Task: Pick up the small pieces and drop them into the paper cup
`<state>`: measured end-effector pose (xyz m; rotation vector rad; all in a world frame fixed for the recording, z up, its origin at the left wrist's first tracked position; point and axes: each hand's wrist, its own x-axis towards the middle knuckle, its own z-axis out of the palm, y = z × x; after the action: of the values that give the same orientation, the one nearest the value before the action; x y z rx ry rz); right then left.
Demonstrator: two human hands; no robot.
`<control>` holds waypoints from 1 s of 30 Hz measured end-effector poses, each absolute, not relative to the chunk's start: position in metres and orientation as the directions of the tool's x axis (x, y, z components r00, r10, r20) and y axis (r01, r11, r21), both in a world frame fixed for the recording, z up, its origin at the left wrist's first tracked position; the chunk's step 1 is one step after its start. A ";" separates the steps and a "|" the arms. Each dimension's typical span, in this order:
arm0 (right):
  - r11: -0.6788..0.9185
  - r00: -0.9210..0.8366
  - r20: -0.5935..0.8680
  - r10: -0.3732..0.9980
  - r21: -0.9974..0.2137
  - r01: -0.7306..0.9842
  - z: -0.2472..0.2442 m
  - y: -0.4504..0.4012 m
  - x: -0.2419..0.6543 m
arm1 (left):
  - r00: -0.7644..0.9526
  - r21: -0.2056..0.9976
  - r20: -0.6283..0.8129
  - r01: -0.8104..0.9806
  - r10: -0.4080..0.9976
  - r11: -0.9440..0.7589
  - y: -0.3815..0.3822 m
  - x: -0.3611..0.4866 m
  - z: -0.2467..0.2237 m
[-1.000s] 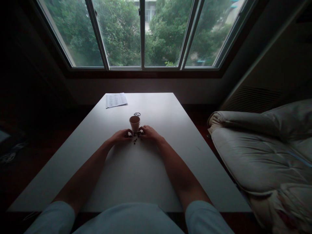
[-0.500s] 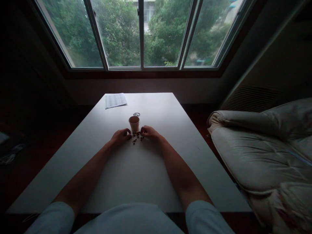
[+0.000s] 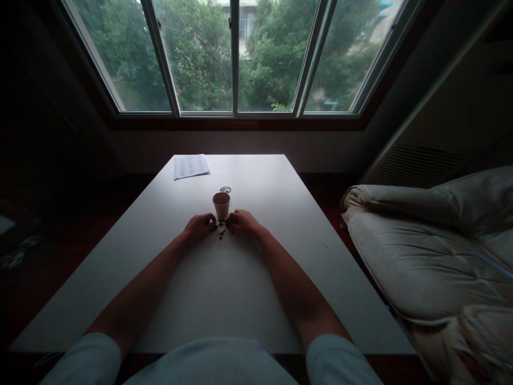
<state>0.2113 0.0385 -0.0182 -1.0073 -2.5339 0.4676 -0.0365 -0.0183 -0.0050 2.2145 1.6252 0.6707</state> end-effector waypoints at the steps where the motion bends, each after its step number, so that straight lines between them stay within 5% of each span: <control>1: 0.690 -0.672 0.225 0.706 -0.433 0.580 -0.019 0.039 0.211 | 0.252 0.510 0.184 0.802 0.950 -0.312 -0.019 -0.036 -0.005; 13: 0.661 -0.647 0.260 0.717 -0.548 0.512 -0.026 0.041 0.211 | 0.279 0.494 0.193 0.800 0.941 -0.339 -0.019 -0.035 -0.005; 22: 0.473 -0.453 0.302 0.839 -0.816 0.333 -0.033 0.045 0.212 | 0.281 0.505 0.178 0.796 0.943 -0.333 -0.019 -0.036 -0.004; 30: 0.158 -0.159 0.187 0.969 -0.971 -0.182 -0.012 0.039 0.198 | 0.283 0.506 0.174 0.796 0.943 -0.332 -0.020 -0.036 -0.002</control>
<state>0.1983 0.0389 -0.0125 -0.8687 -1.2848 1.2780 -0.0356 -0.0200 -0.0020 2.2373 1.5820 0.6446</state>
